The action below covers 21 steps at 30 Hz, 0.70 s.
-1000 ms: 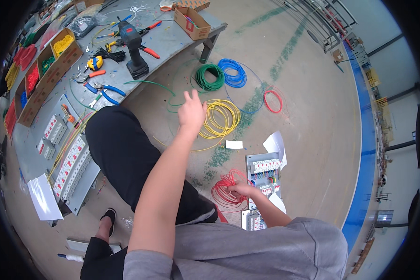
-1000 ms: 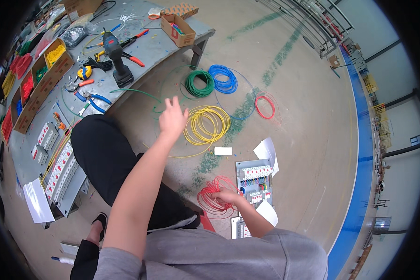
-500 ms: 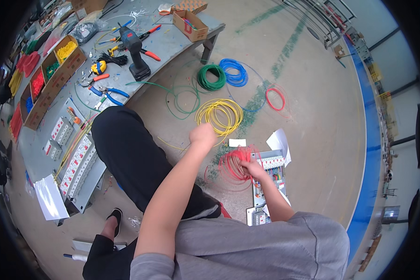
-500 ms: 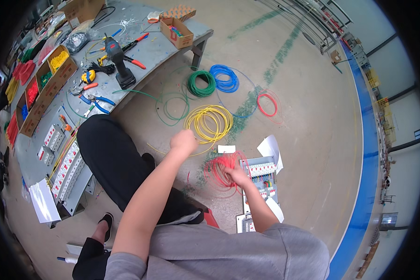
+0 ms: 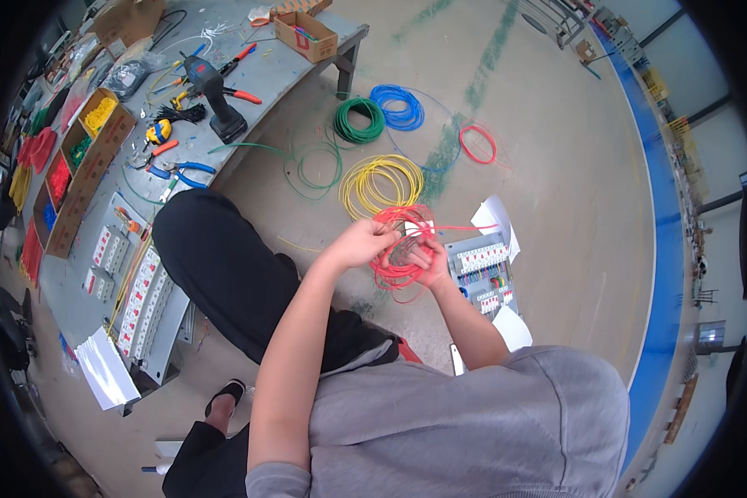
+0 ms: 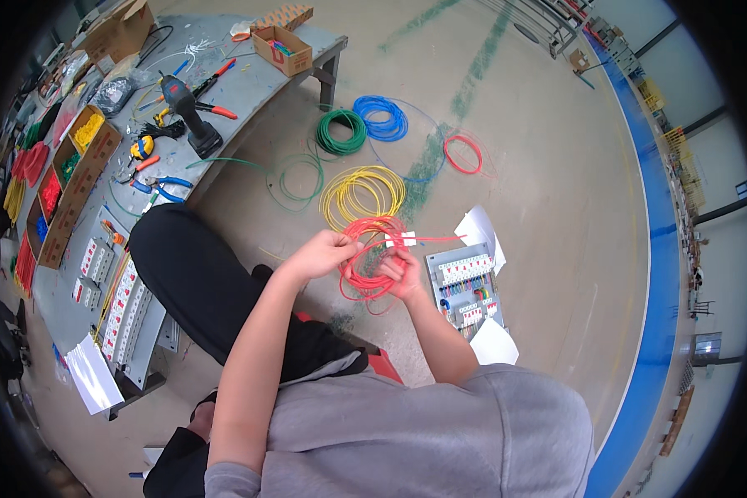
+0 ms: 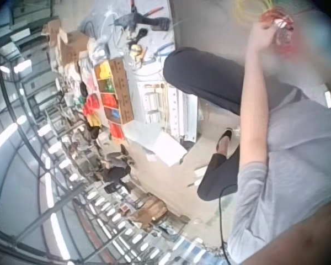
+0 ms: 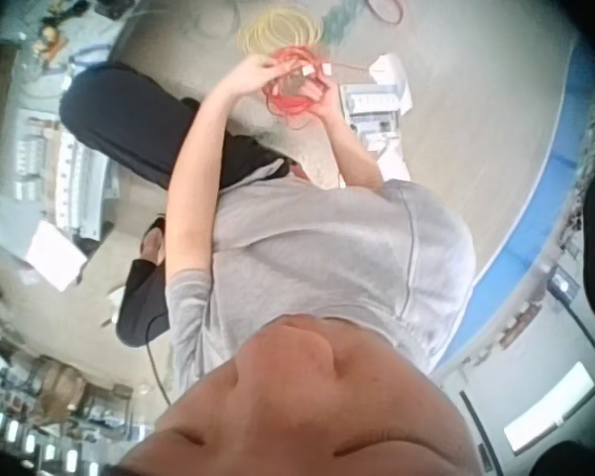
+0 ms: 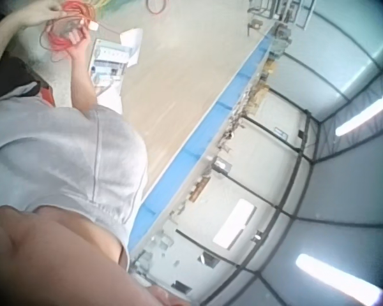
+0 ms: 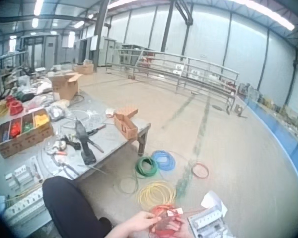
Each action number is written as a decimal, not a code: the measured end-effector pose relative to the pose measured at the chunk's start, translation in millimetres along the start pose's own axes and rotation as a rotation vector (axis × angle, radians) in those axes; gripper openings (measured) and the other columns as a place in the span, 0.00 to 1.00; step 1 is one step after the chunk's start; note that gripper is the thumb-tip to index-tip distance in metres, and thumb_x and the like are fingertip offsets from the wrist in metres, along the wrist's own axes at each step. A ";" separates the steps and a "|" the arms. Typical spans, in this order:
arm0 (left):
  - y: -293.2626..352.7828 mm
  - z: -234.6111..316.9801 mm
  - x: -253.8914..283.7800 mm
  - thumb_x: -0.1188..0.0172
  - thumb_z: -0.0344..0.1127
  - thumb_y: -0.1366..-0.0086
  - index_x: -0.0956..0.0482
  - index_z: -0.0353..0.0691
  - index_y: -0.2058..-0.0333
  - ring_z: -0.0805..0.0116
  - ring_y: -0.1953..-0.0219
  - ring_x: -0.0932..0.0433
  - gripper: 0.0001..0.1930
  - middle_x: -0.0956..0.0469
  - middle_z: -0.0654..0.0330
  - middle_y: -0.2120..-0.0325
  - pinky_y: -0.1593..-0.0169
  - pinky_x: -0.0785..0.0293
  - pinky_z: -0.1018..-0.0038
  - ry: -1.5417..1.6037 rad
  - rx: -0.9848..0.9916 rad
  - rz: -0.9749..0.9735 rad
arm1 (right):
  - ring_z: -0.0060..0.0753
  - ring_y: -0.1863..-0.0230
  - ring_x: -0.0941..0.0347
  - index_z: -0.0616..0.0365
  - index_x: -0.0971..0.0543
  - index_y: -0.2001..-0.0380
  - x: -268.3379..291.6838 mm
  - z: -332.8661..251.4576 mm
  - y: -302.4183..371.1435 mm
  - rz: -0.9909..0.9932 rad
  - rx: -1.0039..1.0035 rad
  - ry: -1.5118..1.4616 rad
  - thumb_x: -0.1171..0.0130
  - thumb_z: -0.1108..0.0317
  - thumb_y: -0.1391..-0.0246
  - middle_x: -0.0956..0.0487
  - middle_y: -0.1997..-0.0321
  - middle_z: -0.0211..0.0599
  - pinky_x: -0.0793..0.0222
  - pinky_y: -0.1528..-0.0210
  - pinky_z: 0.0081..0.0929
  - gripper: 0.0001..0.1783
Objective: The person is wiring an electrical panel. They strip the ends of yellow, green, and red wires using pliers and insert them into the terminals of a circuit breaker panel.
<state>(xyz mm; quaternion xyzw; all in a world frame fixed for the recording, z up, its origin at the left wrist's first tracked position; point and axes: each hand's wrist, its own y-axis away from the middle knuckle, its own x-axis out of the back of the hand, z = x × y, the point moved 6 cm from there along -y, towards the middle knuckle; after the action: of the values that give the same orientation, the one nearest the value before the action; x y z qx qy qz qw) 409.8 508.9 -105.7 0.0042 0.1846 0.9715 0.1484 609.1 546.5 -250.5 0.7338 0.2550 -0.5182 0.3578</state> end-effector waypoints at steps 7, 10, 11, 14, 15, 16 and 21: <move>-58.5 -113.2 -34.5 0.44 0.45 0.25 0.15 0.35 0.66 0.66 0.66 0.18 0.19 0.16 0.57 0.70 0.59 0.22 0.65 -0.371 0.086 0.228 | 0.51 0.27 0.38 0.60 0.26 0.38 124.4 -5.7 55.9 1.297 -0.235 1.749 0.28 0.48 0.45 0.29 0.32 0.53 0.42 0.26 0.57 0.38; -58.1 -100.1 -40.0 0.44 0.40 0.27 0.19 0.37 0.61 0.67 0.73 0.23 0.12 0.19 0.60 0.71 0.68 0.26 0.66 -0.178 0.228 0.159 | 0.53 0.24 0.44 0.58 0.28 0.34 104.2 -24.0 67.5 1.168 0.198 2.098 0.26 0.48 0.47 0.35 0.27 0.51 0.44 0.26 0.57 0.42; -58.7 -103.8 -39.9 0.45 0.40 0.26 0.20 0.37 0.60 0.70 0.75 0.27 0.12 0.20 0.61 0.71 0.71 0.30 0.69 0.077 0.247 0.132 | 0.54 0.24 0.45 0.57 0.28 0.33 75.2 -25.8 70.9 1.004 0.349 2.151 0.26 0.49 0.47 0.36 0.26 0.50 0.45 0.26 0.57 0.43; -50.2 -68.1 -52.2 0.49 0.36 0.24 0.24 0.41 0.60 0.81 0.82 0.44 0.08 0.27 0.66 0.75 0.79 0.50 0.79 0.694 0.245 0.060 | 0.54 0.30 0.35 0.53 0.29 0.31 15.1 -17.6 75.8 0.534 0.294 1.945 0.37 0.55 0.35 0.26 0.37 0.48 0.42 0.28 0.46 0.32; -45.2 -57.7 -55.1 0.49 0.36 0.23 0.24 0.41 0.60 0.81 0.82 0.43 0.08 0.27 0.66 0.75 0.79 0.50 0.79 0.723 0.236 0.036 | 0.53 0.32 0.33 0.52 0.28 0.31 -8.0 -14.2 73.5 0.372 0.315 1.827 0.41 0.56 0.32 0.24 0.39 0.47 0.41 0.28 0.43 0.29; -41.7 -50.0 -57.6 0.50 0.36 0.22 0.24 0.40 0.60 0.81 0.82 0.43 0.08 0.26 0.66 0.75 0.79 0.49 0.78 0.752 0.226 0.011 | 0.50 0.35 0.30 0.56 0.30 0.30 -28.2 -15.4 69.2 0.317 0.391 1.719 0.52 0.55 0.24 0.21 0.43 0.49 0.41 0.28 0.37 0.27; -9.6 -30.7 -70.8 0.52 0.39 0.19 0.24 0.39 0.55 0.80 0.81 0.40 0.12 0.23 0.64 0.72 0.79 0.47 0.79 0.762 0.198 -0.078 | 0.34 0.60 0.26 0.61 0.28 0.40 -145.8 -33.8 3.1 0.315 0.216 0.533 0.57 0.52 0.20 0.24 0.63 0.34 0.29 0.52 0.33 0.23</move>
<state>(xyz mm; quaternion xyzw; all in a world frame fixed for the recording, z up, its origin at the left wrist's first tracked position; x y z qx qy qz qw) 478.3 485.9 -134.5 -0.3492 0.3194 0.8746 0.1051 582.4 570.8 -105.2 0.9078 0.1665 -0.2700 0.2743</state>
